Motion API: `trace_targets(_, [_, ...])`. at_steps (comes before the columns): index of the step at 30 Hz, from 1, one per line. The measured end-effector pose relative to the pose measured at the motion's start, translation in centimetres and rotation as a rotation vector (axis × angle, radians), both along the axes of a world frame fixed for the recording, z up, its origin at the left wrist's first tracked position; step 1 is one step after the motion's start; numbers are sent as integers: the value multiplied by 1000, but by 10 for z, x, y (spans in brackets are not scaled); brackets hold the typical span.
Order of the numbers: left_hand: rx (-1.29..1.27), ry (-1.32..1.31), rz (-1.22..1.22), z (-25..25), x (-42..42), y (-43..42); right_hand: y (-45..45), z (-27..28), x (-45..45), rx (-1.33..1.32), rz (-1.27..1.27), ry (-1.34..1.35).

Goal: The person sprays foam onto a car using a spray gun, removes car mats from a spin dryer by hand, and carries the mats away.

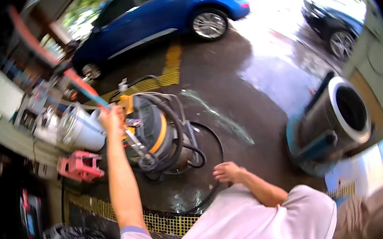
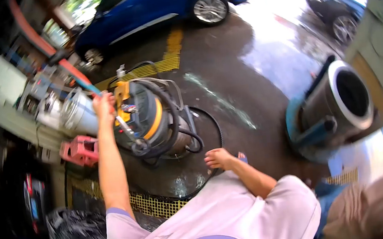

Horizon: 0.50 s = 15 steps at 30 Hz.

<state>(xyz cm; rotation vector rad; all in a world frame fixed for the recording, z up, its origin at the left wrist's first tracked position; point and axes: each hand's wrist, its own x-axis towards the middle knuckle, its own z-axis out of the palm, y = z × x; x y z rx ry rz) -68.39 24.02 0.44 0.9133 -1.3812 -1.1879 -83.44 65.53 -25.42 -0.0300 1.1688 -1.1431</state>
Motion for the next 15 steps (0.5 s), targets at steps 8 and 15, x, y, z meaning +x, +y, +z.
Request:
trace_targets(8, [-136,-197,48,121,40,-160,164,-50,-77,381,-802,416])
trace_targets(15, [-234,-74,76,260,19,-249,201,-79,-108,650,-702,649])
